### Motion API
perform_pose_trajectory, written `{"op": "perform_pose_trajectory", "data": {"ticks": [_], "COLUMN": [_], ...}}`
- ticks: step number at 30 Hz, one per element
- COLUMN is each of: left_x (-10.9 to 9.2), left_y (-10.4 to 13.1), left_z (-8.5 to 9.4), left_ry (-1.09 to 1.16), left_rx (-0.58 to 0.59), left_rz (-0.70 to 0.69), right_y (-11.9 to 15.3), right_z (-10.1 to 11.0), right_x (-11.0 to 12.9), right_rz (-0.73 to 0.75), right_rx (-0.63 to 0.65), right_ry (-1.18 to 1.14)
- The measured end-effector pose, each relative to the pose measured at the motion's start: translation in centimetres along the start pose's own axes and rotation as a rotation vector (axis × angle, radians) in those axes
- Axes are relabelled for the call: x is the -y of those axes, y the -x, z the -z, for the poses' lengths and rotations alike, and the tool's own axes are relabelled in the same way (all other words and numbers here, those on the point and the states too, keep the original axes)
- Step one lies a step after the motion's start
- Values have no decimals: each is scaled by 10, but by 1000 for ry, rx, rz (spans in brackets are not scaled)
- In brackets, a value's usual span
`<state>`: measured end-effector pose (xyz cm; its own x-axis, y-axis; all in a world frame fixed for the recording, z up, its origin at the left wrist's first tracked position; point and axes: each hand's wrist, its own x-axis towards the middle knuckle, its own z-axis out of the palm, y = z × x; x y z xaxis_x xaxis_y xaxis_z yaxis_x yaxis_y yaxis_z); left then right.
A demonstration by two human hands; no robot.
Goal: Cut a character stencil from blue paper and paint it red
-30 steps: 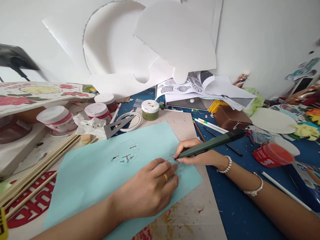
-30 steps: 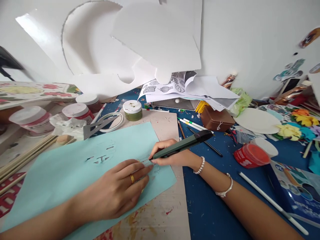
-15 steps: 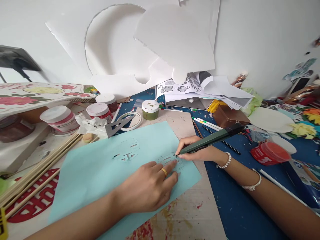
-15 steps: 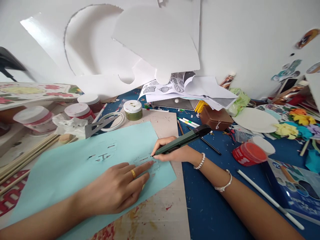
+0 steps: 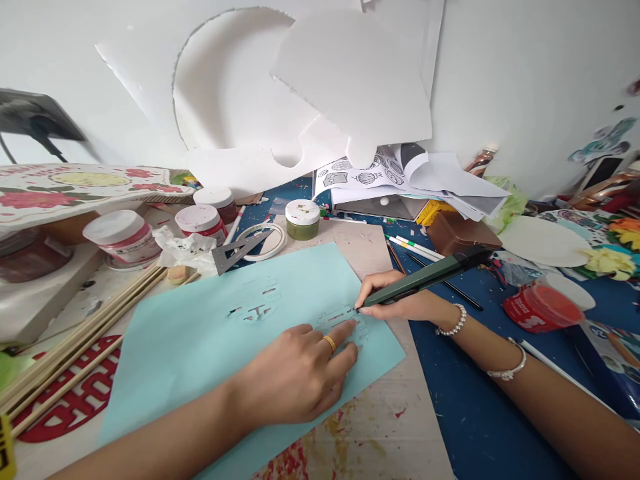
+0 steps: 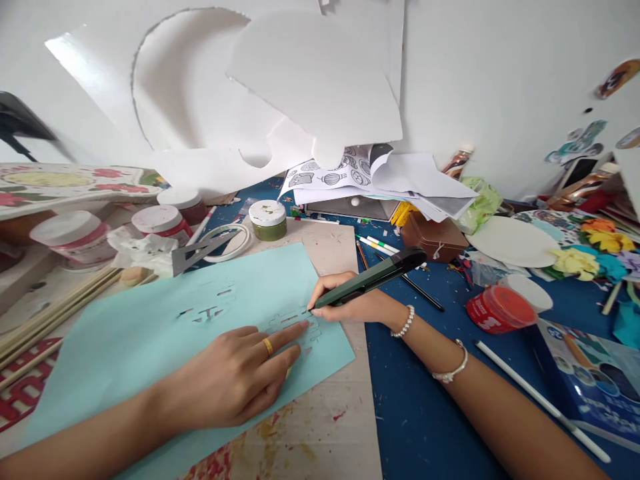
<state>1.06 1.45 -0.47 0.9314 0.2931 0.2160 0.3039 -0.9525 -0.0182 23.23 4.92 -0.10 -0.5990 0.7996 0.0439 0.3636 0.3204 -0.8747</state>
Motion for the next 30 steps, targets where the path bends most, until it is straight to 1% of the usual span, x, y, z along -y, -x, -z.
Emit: {"op": "perform_pose_trajectory", "data": {"ticks": [6, 10, 13, 17, 22, 30], "left_x": [-1, -1, -1, -1, -1, -1], "left_y": [1, 2, 2, 1, 1, 1], "left_z": [1, 0, 0, -1, 0, 2], "left_ry": [-38, -63, -66, -58, -55, -60], "left_rx": [1, -8, -26, -34, -45, -22], "left_rz": [64, 56, 47, 51, 13, 7], "right_y": [0, 3, 6, 8, 6, 4], "right_z": [-4, -14, -20, -22, -22, -24], "right_x": [6, 13, 13, 10, 12, 17], "right_rz": [-24, -72, -54, -29, -37, -15], "right_rx": [-50, -169, -228, -253, -258, -262], "right_ry": [74, 128, 153, 150, 148, 120]}}
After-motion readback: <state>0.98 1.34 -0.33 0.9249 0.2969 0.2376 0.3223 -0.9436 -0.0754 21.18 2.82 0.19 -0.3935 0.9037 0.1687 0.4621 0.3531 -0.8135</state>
